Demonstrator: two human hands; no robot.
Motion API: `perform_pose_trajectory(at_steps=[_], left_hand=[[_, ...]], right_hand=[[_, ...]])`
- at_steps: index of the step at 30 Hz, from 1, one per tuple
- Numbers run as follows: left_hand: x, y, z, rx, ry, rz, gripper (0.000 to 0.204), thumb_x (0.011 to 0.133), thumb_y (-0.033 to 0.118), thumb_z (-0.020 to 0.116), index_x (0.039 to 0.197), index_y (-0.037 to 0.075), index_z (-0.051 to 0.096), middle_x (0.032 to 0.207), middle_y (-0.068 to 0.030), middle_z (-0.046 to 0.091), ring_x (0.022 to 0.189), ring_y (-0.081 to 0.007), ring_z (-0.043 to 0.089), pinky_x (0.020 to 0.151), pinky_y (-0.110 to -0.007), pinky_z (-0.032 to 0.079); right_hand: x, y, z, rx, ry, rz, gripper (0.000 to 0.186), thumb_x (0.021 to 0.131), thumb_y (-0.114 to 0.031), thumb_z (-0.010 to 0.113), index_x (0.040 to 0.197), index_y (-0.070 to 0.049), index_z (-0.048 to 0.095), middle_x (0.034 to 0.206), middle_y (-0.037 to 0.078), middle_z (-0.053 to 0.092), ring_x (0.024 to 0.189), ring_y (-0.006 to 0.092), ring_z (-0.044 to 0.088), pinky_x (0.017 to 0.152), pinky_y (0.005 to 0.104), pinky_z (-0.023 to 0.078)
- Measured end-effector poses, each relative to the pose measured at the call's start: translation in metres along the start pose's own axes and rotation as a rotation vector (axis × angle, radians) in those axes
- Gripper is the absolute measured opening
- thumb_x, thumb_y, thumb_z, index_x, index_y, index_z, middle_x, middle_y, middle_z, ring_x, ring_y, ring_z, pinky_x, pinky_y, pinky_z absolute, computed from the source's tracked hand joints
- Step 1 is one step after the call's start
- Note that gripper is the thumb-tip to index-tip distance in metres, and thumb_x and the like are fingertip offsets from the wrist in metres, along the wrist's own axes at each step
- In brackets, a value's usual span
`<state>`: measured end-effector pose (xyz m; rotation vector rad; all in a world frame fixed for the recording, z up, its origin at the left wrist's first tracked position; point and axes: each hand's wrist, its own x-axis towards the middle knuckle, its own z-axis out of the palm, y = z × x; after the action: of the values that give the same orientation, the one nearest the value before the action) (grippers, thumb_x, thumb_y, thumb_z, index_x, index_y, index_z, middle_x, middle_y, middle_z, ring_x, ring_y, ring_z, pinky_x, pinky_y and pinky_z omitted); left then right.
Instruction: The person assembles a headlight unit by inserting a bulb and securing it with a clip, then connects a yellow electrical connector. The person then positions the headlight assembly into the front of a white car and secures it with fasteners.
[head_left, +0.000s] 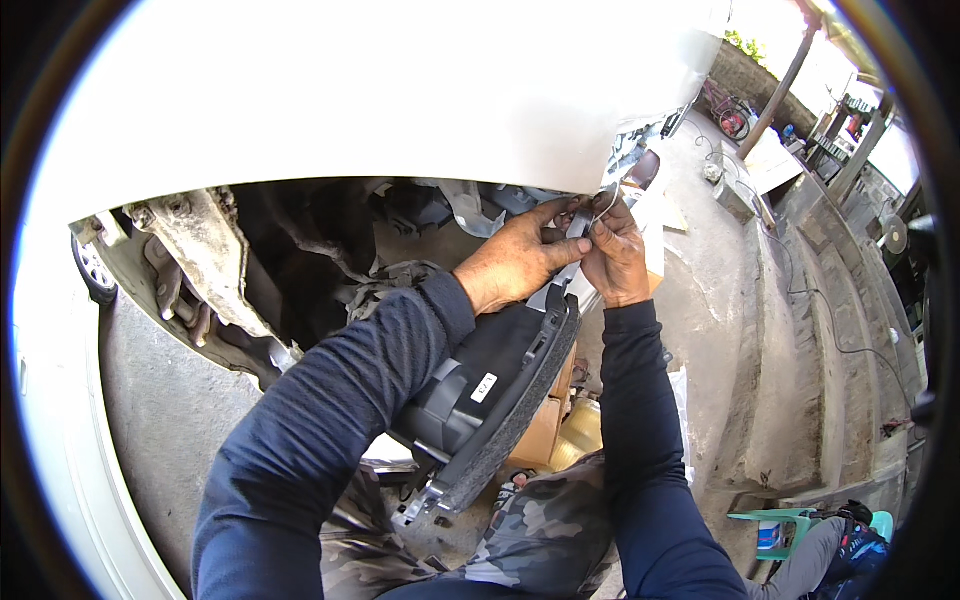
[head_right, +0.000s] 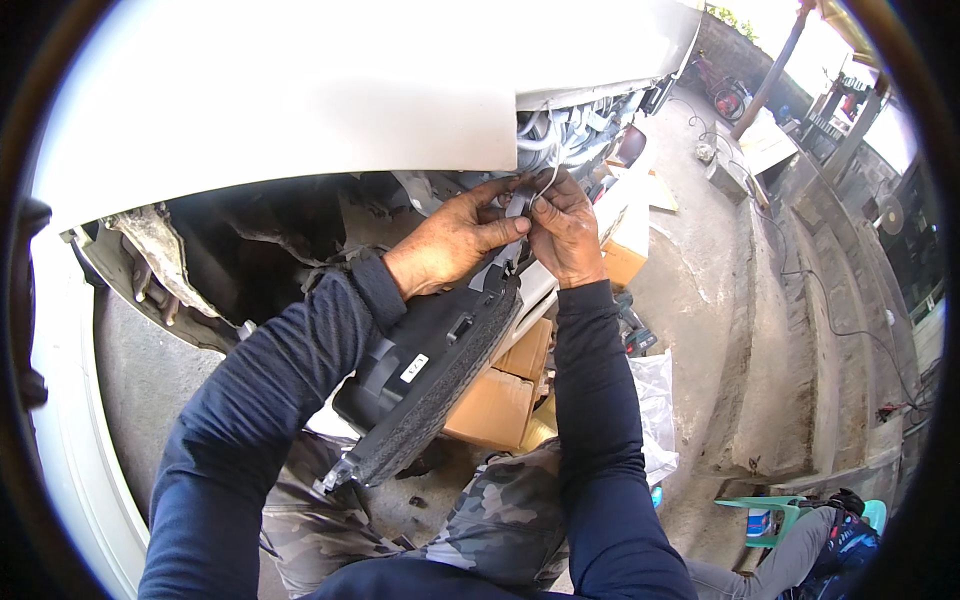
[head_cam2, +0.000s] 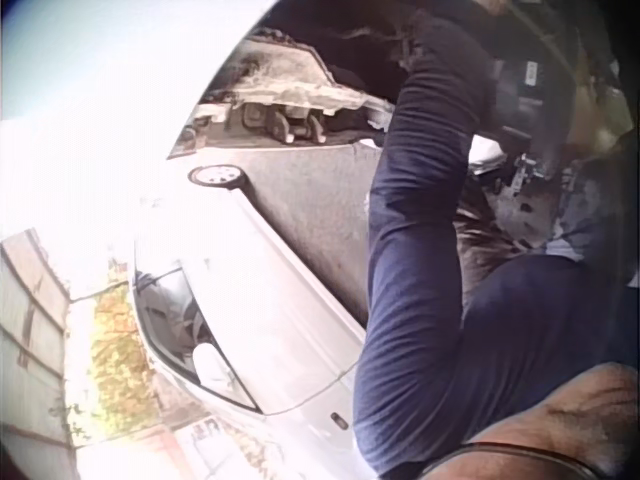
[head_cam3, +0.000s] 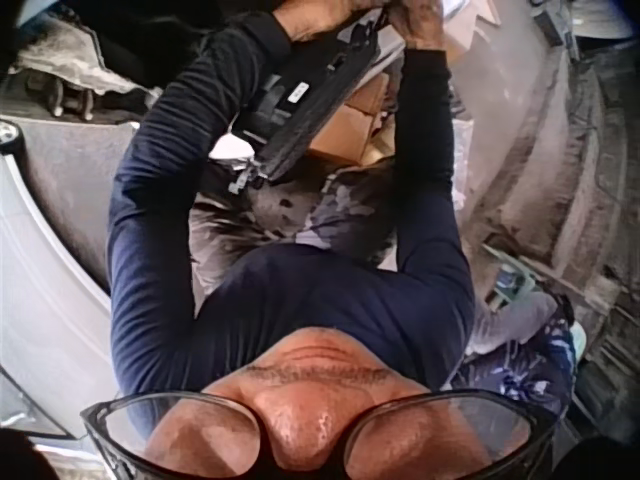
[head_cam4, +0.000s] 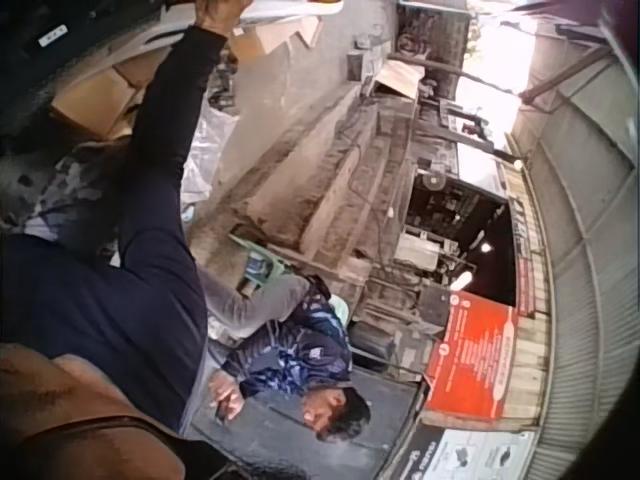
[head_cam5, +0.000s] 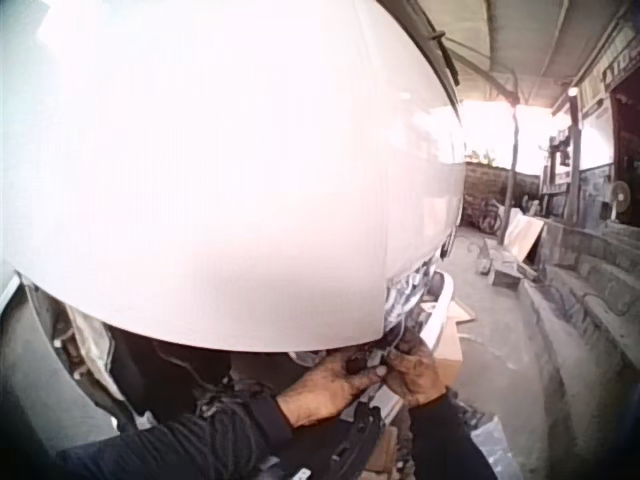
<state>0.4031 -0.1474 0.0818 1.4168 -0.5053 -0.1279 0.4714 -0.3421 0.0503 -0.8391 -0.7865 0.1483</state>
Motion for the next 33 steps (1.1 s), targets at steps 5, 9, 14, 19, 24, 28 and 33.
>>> perform_pose_trajectory(at_steps=[5,9,14,19,24,28,33], left_hand=[[0.005,-0.014,0.001,0.208,0.117,-0.019,0.072,0.103,0.024,0.078,0.161,-0.003,0.043,0.143,-0.0255,0.064,0.129,-0.0273,0.064,0.11,-0.037,0.053],[0.003,-0.026,-0.002,0.264,0.198,0.041,0.07,0.102,0.026,0.079,0.157,-0.004,0.047,0.14,-0.0268,0.066,0.127,-0.0316,0.067,0.107,-0.04,0.055],[0.001,-0.039,0.001,0.243,0.251,0.02,0.071,0.1,0.029,0.081,0.154,-0.005,0.05,0.133,-0.0277,0.071,0.122,-0.0347,0.07,0.104,-0.041,0.057],[0.008,-0.039,-0.001,0.268,0.262,0.125,0.062,0.096,0.029,0.084,0.142,-0.005,0.062,0.128,-0.0255,0.074,0.117,-0.0336,0.072,0.101,-0.042,0.057],[0.008,-0.036,0.0,0.23,0.207,0.089,0.053,0.092,0.03,0.087,0.126,-0.007,0.071,0.121,-0.0237,0.077,0.113,-0.031,0.073,0.099,-0.041,0.057],[0.007,-0.033,0.0,0.281,0.251,0.073,0.057,0.091,0.029,0.087,0.132,-0.006,0.07,0.126,-0.024,0.076,0.118,-0.0366,0.072,0.104,-0.044,0.054],[0.006,-0.034,-0.002,0.197,0.208,0.085,0.053,0.091,0.027,0.088,0.129,-0.007,0.07,0.124,-0.0218,0.077,0.115,-0.0314,0.072,0.103,-0.041,0.054]], right_hand=[[-0.001,-0.002,0.001,-0.082,-0.007,0.049,0.032,0.103,-0.005,0.073,0.131,0.001,0.06,0.128,0.019,0.072,0.12,0.0313,0.069,0.101,0.0442,0.06],[-0.006,0.004,0.006,-0.147,0.1,0.089,0.033,0.103,-0.001,0.07,0.135,0.004,0.06,0.129,0.02,0.072,0.119,0.0279,0.07,0.1,0.0389,0.06],[-0.012,-0.001,0.016,-0.295,0.217,0.058,0.038,0.103,0.005,0.066,0.14,0.006,0.057,0.128,0.02,0.072,0.115,0.0239,0.071,0.095,0.0342,0.06],[-0.018,-0.026,0.042,-1.116,0.439,0.021,0.039,0.097,0.003,0.078,0.13,0.003,0.057,0.118,0.012,0.07,0.106,0.0206,0.072,0.089,0.0325,0.06],[-0.022,-0.048,0.061,-2.044,0.023,-0.272,0.029,0.093,-0.002,0.077,0.12,-0.004,0.068,0.108,0.014,0.065,0.09,0.0311,0.072,0.077,0.0424,0.059],[-0.019,-0.055,0.063,-2.302,-0.126,-0.309,0.02,0.093,-0.009,0.076,0.113,-0.01,0.075,0.104,0.01,0.062,0.086,0.0333,0.072,0.072,0.0457,0.059],[-0.018,-0.059,0.059,-2.313,-0.245,-0.337,0.021,0.085,-0.009,0.076,0.106,-0.008,0.074,0.102,0.01,0.064,0.085,0.0311,0.071,0.075,0.0442,0.058]])
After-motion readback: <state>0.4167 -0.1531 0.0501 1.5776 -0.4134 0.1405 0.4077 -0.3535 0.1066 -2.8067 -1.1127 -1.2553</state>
